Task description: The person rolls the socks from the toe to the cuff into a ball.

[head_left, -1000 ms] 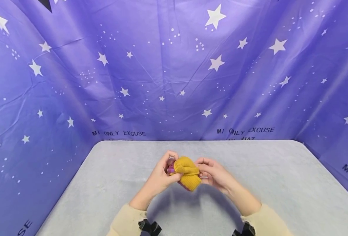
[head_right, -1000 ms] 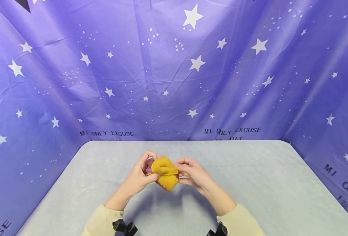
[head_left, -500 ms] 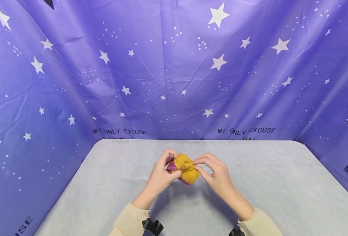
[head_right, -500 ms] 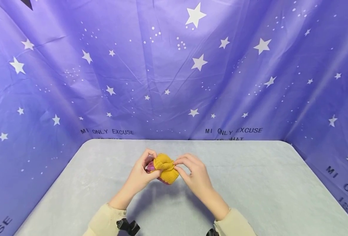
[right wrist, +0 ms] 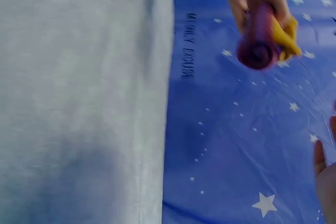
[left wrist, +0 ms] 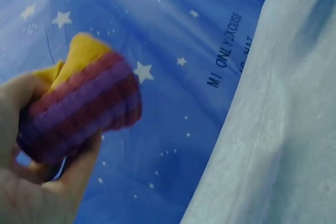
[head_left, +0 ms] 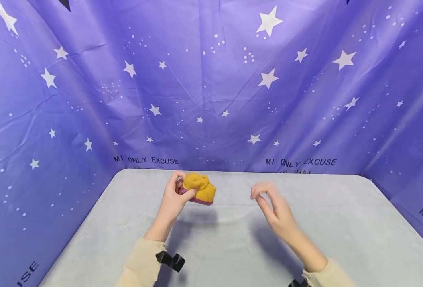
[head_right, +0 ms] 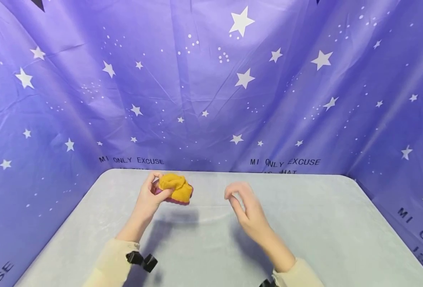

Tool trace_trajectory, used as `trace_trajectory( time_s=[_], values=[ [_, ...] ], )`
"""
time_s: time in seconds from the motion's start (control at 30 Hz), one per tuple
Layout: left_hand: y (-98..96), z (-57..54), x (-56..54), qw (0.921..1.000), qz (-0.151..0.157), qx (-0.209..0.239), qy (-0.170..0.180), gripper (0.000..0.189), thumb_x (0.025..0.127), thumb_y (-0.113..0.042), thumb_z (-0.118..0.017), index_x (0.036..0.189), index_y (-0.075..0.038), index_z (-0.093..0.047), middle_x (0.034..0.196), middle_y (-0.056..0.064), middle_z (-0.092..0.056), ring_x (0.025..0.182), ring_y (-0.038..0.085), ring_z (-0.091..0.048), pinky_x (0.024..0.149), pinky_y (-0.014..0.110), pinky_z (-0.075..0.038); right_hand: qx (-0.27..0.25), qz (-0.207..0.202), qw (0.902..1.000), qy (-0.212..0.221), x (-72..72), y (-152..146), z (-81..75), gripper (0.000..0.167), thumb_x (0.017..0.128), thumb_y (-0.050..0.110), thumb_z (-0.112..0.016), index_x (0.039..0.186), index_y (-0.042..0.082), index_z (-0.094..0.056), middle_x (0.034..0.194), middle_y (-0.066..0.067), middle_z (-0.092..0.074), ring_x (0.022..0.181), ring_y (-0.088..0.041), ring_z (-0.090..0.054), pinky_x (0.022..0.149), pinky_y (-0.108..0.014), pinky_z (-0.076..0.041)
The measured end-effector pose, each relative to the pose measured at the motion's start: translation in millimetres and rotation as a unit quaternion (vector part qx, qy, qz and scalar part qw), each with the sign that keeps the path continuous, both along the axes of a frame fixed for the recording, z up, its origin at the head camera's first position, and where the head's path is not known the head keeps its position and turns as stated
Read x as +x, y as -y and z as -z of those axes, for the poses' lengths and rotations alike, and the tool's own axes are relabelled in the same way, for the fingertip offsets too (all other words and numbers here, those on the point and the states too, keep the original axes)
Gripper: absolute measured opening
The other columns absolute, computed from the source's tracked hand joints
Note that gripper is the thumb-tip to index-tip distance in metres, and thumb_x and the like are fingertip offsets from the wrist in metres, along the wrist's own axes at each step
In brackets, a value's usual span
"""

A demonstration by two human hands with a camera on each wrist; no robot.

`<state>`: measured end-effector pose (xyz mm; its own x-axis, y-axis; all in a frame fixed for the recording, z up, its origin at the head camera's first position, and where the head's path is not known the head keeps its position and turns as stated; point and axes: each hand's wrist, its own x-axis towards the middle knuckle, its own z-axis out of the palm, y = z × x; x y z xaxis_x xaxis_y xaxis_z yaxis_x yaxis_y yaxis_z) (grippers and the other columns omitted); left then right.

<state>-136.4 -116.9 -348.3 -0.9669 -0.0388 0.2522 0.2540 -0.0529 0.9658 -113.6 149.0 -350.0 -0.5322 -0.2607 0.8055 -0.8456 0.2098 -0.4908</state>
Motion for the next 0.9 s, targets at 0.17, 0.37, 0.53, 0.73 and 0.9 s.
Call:
trace_trajectory(
  time_s=[0.17,0.37,0.53,0.73,0.9],
  values=[
    [-3.3,-4.8,5.9,0.9901,0.125,-0.059,-0.023,0.036,0.079,0.007,-0.067,0.104,0.001,-0.042,0.095,-0.003,-0.061,0.087,0.007,-0.057,0.072,0.02,-0.052,0.062,0.032,0.9974,0.02,-7.6,7.3,-7.3,0.037,0.085,-0.009,-0.068,0.118,0.008,-0.066,0.115,-0.007,-0.069,0.113,-0.009,-0.059,0.104,-0.017,-0.043],
    [-14.9,-2.2,11.0,0.9775,0.204,-0.054,-0.014,0.037,0.08,0.009,-0.067,0.104,0.002,-0.039,0.097,-0.001,-0.062,0.087,0.008,-0.058,0.068,0.02,-0.053,0.096,-0.012,0.9925,-0.075,-15.4,20.3,-8.0,0.031,0.078,-0.003,-0.075,0.107,0.008,-0.072,0.108,-0.009,-0.072,0.105,-0.021,-0.063,0.104,-0.019,-0.044],
    [-17.2,1.1,11.3,0.9741,0.223,-0.033,0.011,0.035,0.081,0.009,-0.064,0.103,-0.002,-0.039,0.095,-0.003,-0.063,0.083,0.008,-0.059,0.065,0.021,-0.053,0.084,-0.023,0.9929,-0.081,-15.6,19.0,-8.1,0.025,0.077,-0.004,-0.075,0.097,0.01,-0.072,0.103,-0.007,-0.073,0.101,-0.02,-0.064,0.103,-0.019,-0.045],
    [-19.2,3.3,8.3,0.9749,0.214,0.018,0.06,0.034,0.083,0.008,-0.059,0.101,-0.017,-0.043,0.092,-0.006,-0.067,0.079,0.008,-0.063,0.065,0.023,-0.056,0.046,-0.063,0.9965,-0.03,-10.3,17.7,-8.0,0.03,0.076,-0.016,-0.069,0.095,0.007,-0.066,0.099,-0.009,-0.069,0.099,-0.016,-0.062,0.096,-0.019,-0.049],
    [-22.8,4.6,5.6,0.9804,0.166,0.071,0.079,0.031,0.086,0.008,-0.057,0.1,-0.016,-0.043,0.091,-0.006,-0.067,0.076,0.01,-0.067,0.064,0.027,-0.059,0.081,-0.048,0.9948,-0.039,-7.7,17.9,-9.4,0.018,0.087,-0.007,-0.064,0.098,0.008,-0.062,0.096,-0.003,-0.064,0.095,-0.013,-0.056,0.09,-0.02,-0.046]
  ],
)
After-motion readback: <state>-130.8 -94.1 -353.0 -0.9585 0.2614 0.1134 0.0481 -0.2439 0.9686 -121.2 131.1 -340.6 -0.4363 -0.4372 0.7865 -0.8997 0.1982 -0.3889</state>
